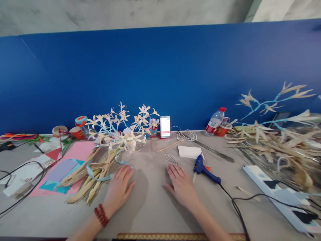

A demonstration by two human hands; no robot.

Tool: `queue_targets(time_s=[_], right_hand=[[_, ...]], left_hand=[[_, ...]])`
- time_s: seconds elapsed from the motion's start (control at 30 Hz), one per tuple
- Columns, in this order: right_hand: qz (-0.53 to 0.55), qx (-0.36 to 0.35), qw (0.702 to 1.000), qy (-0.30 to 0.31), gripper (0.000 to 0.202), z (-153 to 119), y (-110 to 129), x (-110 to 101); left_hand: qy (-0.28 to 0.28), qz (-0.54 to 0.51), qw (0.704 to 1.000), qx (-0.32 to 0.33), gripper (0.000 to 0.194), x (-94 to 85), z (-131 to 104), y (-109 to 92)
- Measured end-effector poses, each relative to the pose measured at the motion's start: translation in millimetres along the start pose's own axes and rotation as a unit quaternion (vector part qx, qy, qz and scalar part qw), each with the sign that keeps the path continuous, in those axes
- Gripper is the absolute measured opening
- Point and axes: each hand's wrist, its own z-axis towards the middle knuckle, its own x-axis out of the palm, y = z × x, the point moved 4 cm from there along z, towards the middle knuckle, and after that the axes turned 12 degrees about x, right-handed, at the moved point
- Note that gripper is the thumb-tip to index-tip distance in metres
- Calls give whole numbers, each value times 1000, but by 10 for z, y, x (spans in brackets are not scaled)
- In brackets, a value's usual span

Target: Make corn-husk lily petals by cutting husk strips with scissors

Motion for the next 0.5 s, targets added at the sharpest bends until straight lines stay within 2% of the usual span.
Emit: queue_targets(time_s=[0.1, 0.2, 0.23, 0.3, 0.33, 0.37, 0.43, 0.5], right_hand=[[-17, -3, 998, 61, 78, 99, 173, 208], [-4, 6, 994, 106, 93, 225, 445, 400], [9, -12, 992, 124, 96, 274, 558, 452], [50, -110, 982, 148, 94, 391, 798, 515], [63, -128, 979, 145, 94, 479, 869, 526], [62, -99, 984, 133, 95, 595, 889, 532], [37, 2, 992, 118, 94, 818, 868, 550], [26, 41, 991, 128, 92, 920, 910, 582]], left_hand=[[3, 15, 999, -41, 27, -133, -154, 180], [-13, -8, 998, -54, 17, -212, -117, 319], [-33, -21, 997, -61, 17, -249, -86, 367], [-87, -49, 992, -78, 16, -343, -30, 468], [-117, -62, 987, -89, 15, -397, -14, 520], [-143, -73, 982, -99, 14, -450, -7, 572], [-183, -88, 971, -123, 15, -544, -20, 667], [-203, -93, 964, -144, 15, -611, -51, 744]])
